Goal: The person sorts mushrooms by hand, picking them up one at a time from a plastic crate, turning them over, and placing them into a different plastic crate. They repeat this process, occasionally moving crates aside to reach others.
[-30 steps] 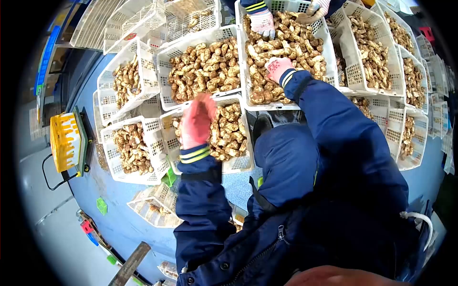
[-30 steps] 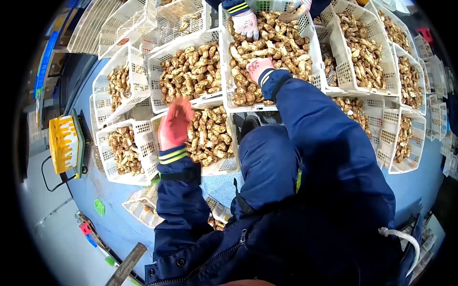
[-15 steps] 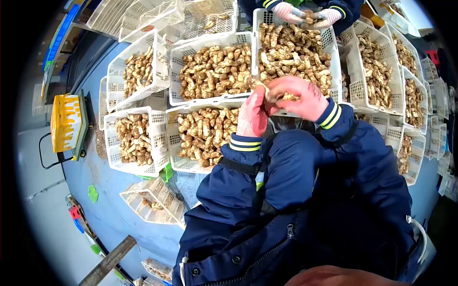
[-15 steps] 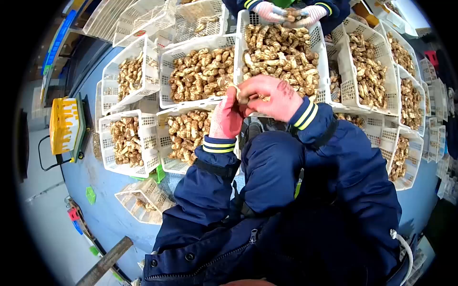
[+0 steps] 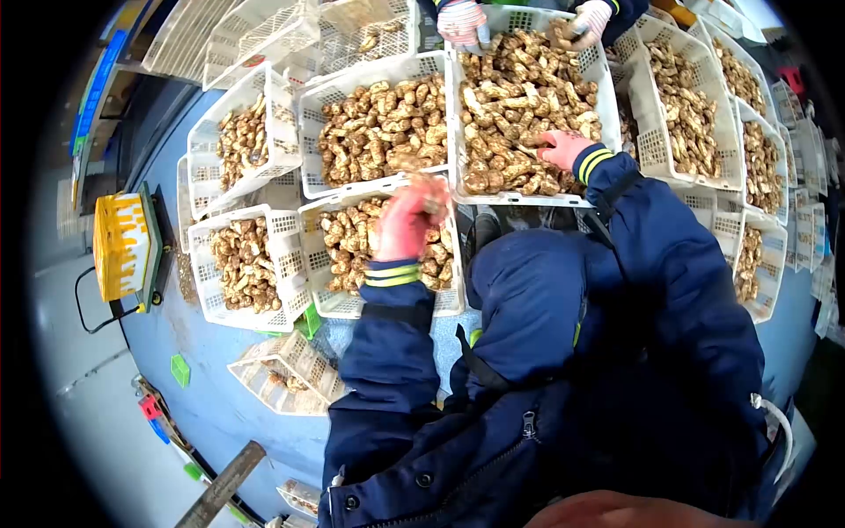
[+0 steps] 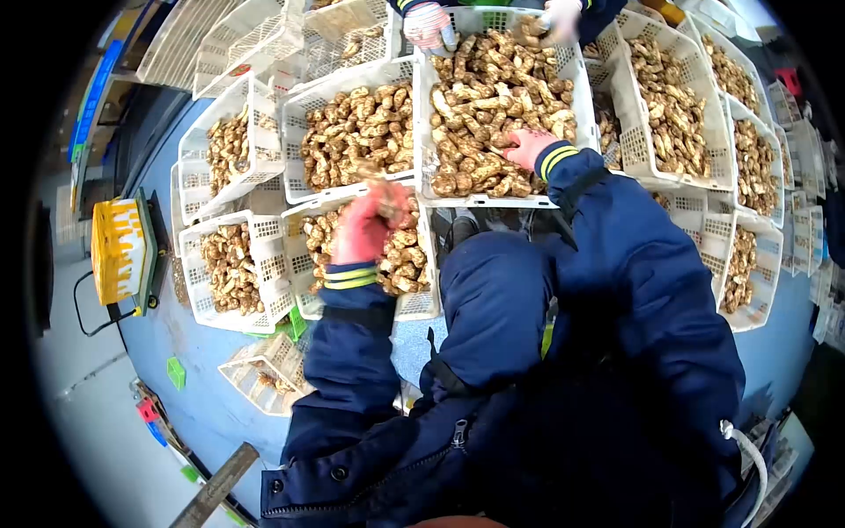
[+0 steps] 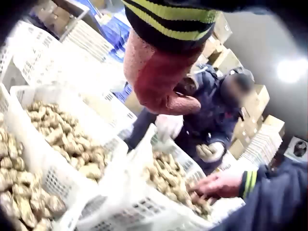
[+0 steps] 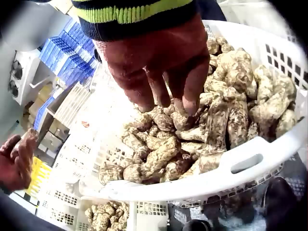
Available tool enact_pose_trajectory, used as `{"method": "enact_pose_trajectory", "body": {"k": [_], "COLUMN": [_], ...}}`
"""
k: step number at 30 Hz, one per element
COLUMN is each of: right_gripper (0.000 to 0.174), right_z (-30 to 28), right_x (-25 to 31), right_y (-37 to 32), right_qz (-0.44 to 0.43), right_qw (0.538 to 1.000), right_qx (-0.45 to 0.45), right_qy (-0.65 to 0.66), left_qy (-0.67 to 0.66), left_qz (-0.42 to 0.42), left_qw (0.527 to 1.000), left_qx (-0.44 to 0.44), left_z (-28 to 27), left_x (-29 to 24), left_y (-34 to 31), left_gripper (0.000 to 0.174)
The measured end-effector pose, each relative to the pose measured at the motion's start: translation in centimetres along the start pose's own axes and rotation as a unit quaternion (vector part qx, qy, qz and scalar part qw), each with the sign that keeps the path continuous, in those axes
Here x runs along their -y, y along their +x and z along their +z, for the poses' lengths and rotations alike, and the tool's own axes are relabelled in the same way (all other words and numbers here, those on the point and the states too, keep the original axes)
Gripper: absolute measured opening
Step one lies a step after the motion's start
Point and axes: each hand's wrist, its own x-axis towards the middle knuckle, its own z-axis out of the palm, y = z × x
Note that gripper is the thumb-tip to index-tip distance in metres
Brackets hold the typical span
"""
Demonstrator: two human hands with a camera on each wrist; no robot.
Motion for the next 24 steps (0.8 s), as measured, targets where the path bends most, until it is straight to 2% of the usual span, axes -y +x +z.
{"method": "enact_pose_trajectory", "body": {"k": [1,2,3,4,6,7,9,10,11,12,13,14,15,16,17,18,20,21,24], "right_gripper": [0.053,0.051,0.050,0.050,0.044,0.043,0.041,0.039,0.037,0.035,0.034,0.034,0.032,0.029,0.024,0.025,0.030,0.032,0.033], "right_z": [0.1,-0.9,-0.6,-0.2,0.9,1.4,3.4,4.4,3.7,2.9,1.8,0.7,0.6,0.9,1.0,0.8,0.0,-0.2,-0.7], "right_x": [0.1,1.7,2.4,2.6,3.2,3.6,3.4,3.0,3.3,3.5,3.9,3.7,2.8,2.2,2.7,2.8,4.3,5.0,7.5], "right_y": [-0.2,-1.4,-1.4,-1.4,-1.1,-0.8,0.5,1.3,1.0,0.7,-0.1,-0.2,0.1,0.4,-0.5,-0.3,-2.0,-2.6,-4.4], "right_qz": [-0.006,-0.010,-0.026,-0.042,-0.079,-0.090,-0.112,-0.088,-0.085,-0.083,-0.048,-0.055,-0.035,-0.014,0.022,-0.045,-0.034,-0.055,-0.109], "right_qw": [1.000,0.999,0.998,0.997,0.992,0.988,0.975,0.977,0.983,0.988,0.995,0.996,0.984,0.948,0.863,0.831,0.823,0.802,0.841], "right_qx": [-0.007,0.036,0.032,0.028,0.030,0.033,0.035,0.022,0.024,0.028,0.036,0.065,0.092,0.119,0.108,0.150,0.147,0.151,0.107], "right_qy": [-0.022,-0.019,-0.040,-0.059,-0.095,-0.125,-0.190,-0.192,-0.158,-0.124,-0.078,-0.004,0.146,0.294,0.492,0.534,0.548,0.575,0.519], "left_qy": [-0.029,0.018,-0.048,-0.092,-0.092,-0.045,-0.018,-0.068,-0.074,-0.058,-0.100,-0.079,-0.027,0.018,0.026,0.064,0.052,0.053,-0.016], "left_qz": [0.007,0.160,0.217,0.256,0.347,0.336,0.248,0.180,0.146,0.096,0.094,0.048,0.028,0.005,-0.033,-0.052,-0.058,-0.056,-0.073], "left_qw": [0.986,0.934,0.954,0.910,0.889,0.860,0.937,0.957,0.978,0.984,0.962,0.964,0.968,0.971,0.968,0.975,0.980,0.980,0.977], "left_qx": [-0.163,-0.318,-0.200,-0.312,-0.285,-0.382,-0.247,-0.219,-0.133,-0.137,-0.238,-0.250,-0.247,-0.240,-0.246,-0.206,-0.185,-0.186,-0.198], "left_z": [3.3,3.9,-4.8,-0.9,0.1,0.6,-2.3,-0.7,-0.4,0.0,1.4,2.2,3.0,3.1,4.3,4.8,5.9,6.5,7.4], "left_x": [-4.7,-7.9,-10.5,-14.6,-16.9,-16.0,-11.9,-10.0,-7.7,-5.7,-3.4,-1.7,-0.2,1.4,2.1,2.6,3.9,3.9,3.7], "left_y": [-0.2,0.2,-1.2,-1.7,-2.3,-2.2,-2.5,-2.2,-1.6,-1.6,-1.3,-1.1,-1.0,-0.7,-0.2,0.1,1.0,1.4,2.8], "left_gripper": [0.028,0.034,0.041,0.041,0.042,0.042,0.037,0.034,0.030,0.028,0.027,0.027,0.030,0.035,0.037,0.041,0.045,0.045,0.043]}}
